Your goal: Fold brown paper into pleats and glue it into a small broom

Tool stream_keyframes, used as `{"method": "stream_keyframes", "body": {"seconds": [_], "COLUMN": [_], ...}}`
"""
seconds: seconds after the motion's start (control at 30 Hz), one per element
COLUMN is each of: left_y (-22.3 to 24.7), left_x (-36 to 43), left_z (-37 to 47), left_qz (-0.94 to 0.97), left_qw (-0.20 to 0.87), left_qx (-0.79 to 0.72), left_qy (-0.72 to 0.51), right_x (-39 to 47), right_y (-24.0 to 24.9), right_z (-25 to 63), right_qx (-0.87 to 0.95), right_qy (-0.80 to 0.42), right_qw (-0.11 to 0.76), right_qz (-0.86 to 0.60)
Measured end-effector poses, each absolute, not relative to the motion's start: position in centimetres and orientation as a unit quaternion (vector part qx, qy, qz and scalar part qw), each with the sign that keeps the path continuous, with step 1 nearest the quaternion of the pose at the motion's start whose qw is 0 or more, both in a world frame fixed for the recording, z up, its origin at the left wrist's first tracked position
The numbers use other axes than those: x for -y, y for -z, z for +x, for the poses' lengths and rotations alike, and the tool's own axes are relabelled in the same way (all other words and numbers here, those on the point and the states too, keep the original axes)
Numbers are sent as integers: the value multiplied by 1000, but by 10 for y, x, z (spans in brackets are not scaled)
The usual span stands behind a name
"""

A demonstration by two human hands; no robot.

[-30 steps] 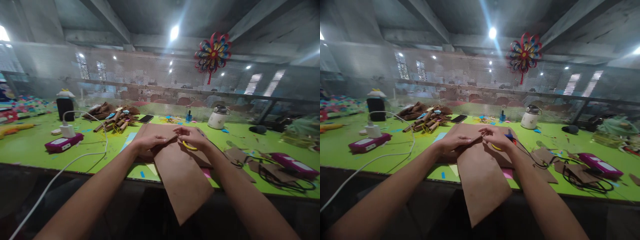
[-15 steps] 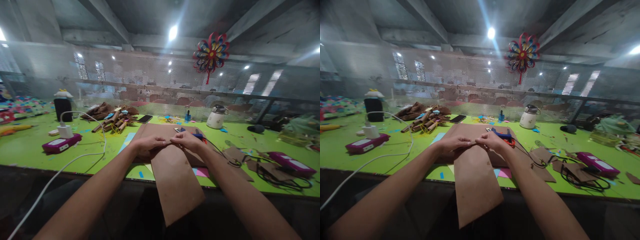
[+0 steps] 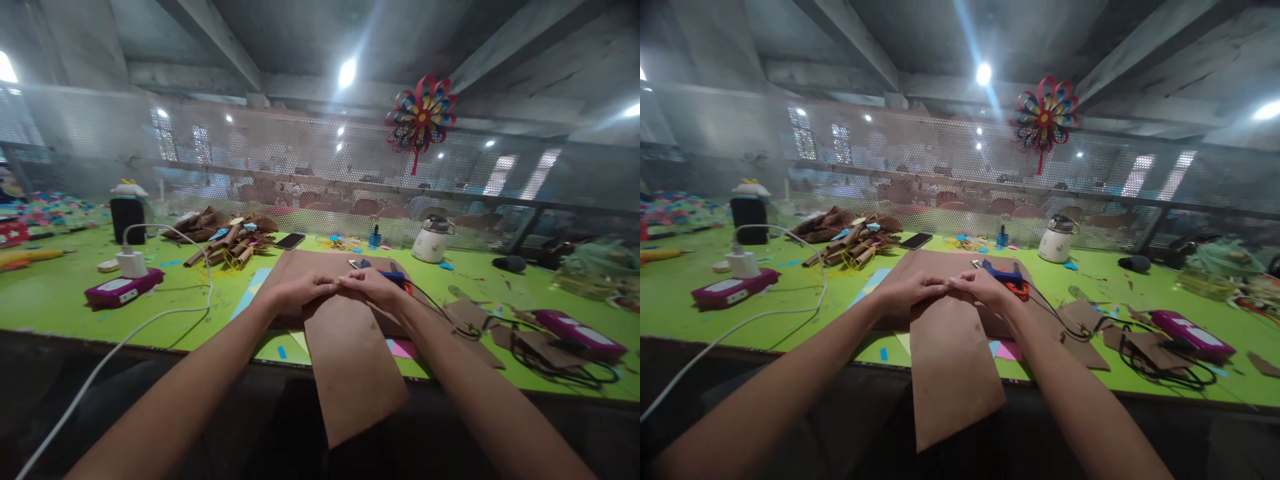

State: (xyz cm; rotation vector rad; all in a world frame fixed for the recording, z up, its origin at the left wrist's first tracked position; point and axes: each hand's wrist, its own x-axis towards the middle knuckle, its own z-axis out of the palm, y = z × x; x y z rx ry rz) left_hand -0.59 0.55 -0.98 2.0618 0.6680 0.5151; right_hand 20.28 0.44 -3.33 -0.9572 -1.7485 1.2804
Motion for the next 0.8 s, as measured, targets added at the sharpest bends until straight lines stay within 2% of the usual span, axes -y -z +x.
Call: {"method": "stream_keyframes", "body": {"seconds": [0.2,0.43,0.6,0.8], "left_y": [12,9,11,9], "left_x": [-8,-16,-19,-17], "left_z": [-8,-14,-11,-17], "left_qz": [851,883,874,851], "left_qw": [384,313,307,356], "left_qx": [-294,-298,-305,-324], "left_qy": [-205,-185,-222,-211], "right_x": [-8,-10,-13,-13], "right_y": [35,30,29,30], "right_z": [204,210,215,219], "right_qx": [687,653,651,658], "right_qy": [-456,-476,-476,-507], "right_qw": [397,407,408,386], "right_qz": [-401,-426,-428,-401]}}
